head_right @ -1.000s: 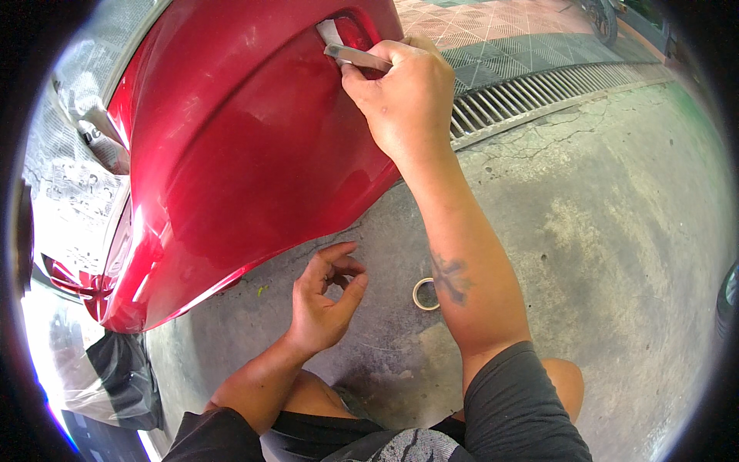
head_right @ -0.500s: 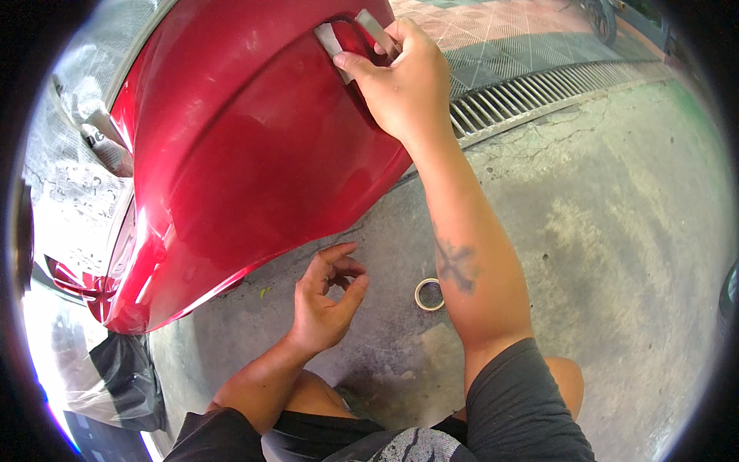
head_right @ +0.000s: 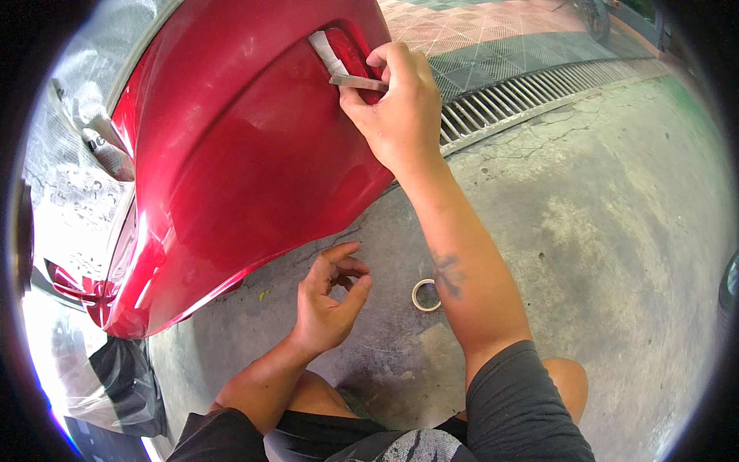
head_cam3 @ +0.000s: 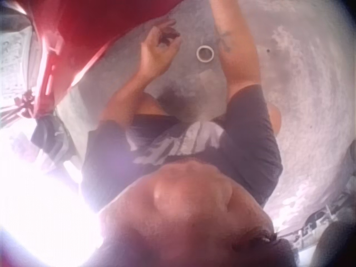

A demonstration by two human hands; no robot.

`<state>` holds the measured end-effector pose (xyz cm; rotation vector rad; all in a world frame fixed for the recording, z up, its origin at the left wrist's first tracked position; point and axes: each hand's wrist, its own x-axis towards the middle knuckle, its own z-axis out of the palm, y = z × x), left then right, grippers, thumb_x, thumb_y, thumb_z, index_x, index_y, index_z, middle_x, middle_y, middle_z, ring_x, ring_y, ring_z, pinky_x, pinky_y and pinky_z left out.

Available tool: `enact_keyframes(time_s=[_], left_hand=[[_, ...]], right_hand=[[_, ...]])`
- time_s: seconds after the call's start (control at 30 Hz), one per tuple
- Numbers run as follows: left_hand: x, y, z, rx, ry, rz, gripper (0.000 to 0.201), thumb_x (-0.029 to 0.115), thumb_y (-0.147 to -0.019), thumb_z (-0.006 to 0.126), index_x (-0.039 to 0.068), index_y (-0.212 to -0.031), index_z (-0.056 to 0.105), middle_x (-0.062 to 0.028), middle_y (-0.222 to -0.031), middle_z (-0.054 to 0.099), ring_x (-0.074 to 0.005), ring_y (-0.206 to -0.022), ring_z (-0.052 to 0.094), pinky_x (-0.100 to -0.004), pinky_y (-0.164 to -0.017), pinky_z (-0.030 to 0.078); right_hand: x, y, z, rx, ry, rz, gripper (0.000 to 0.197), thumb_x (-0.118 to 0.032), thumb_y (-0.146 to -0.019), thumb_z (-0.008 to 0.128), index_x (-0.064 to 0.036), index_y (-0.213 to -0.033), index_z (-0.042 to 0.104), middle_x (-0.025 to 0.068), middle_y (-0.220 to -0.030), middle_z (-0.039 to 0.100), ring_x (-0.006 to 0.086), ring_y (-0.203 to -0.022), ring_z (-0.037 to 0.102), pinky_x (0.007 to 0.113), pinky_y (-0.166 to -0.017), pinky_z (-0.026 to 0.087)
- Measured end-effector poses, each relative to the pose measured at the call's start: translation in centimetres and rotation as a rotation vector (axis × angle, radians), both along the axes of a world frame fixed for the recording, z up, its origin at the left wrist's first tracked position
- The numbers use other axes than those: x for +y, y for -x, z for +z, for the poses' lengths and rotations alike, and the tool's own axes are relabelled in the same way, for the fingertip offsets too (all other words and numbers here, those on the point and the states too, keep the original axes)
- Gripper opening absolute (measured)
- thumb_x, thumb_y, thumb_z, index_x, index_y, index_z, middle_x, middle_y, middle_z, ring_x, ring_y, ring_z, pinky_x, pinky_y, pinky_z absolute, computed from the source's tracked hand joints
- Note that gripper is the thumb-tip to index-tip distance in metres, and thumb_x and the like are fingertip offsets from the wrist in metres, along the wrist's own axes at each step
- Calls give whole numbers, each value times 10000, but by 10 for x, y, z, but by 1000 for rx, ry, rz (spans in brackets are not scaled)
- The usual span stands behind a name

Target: The person applies masking tape to the recessed area of a red car bumper. They tear pieces of tape, place them along the edges, and use a utility knife to trim the tape flush with the surface.

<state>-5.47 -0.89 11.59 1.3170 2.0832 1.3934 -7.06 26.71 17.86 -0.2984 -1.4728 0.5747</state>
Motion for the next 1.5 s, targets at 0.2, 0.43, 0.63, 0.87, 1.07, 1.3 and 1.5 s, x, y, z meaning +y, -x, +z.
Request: enact_keyframes(time_s=[0.2,0.43,0.63,0.87,1.07,1.3,1.5], left_hand=[[4,-4,4,-9,-35,9,493,12,-1016,770,10,-1478,596,-89,-1145,749,-154,-1046,720,-322,-909,572],[5,5,9,-176,-293,97,390,82,-1078,760,-14,-1434,631,-81,-1112,737,-158,-1034,715,-334,-946,584],[26,-9,17,-337,-225,155,287,161,-1112,749,-38,-1317,719,-70,-1051,756,-137,-938,718,-309,-817,583],[52,-11,9,-568,-372,189,186,149,-1113,740,-4,-1218,753,-61,-1066,775,-160,-912,739,-319,-789,595],[54,-12,0,-672,-401,190,180,135,-1112,735,27,-1255,747,-60,-1155,782,-170,-954,749,-332,-824,604],[58,-9,-7,-828,-396,29,203,155,-1152,670,48,-1310,738,-55,-1243,767,-163,-1112,724,-365,-990,577],[58,-4,-19,-729,-311,-53,249,202,-1176,630,54,-1348,734,-50,-1277,750,-178,-1184,696,-394,-1043,559]], right_hand=[[-11,-20,-16,-82,240,103,521,-149,-825,921,-66,-1212,583,85,-1015,581,212,-836,597,373,-760,546],[-60,-92,-45,-444,106,743,206,-37,-1022,663,-4,-1223,629,113,-1027,641,180,-835,636,383,-738,526],[-41,-150,-45,-1039,471,1149,322,-44,-1047,712,18,-1362,727,41,-1031,787,117,-847,705,328,-731,574],[1,-170,-56,-894,795,1401,391,-141,-1130,644,49,-1469,688,97,-1128,819,140,-891,748,316,-788,624],[1,-170,-61,-952,795,1412,334,-140,-1132,636,55,-1390,720,104,-1104,821,147,-869,753,324,-780,627],[2,-167,-72,-880,770,1356,302,-198,-1116,693,37,-1289,770,75,-1019,803,141,-856,748,315,-782,624],[-12,-157,-88,-838,769,1401,267,-222,-1121,708,31,-1127,795,47,-924,761,144,-815,713,328,-791,592]])
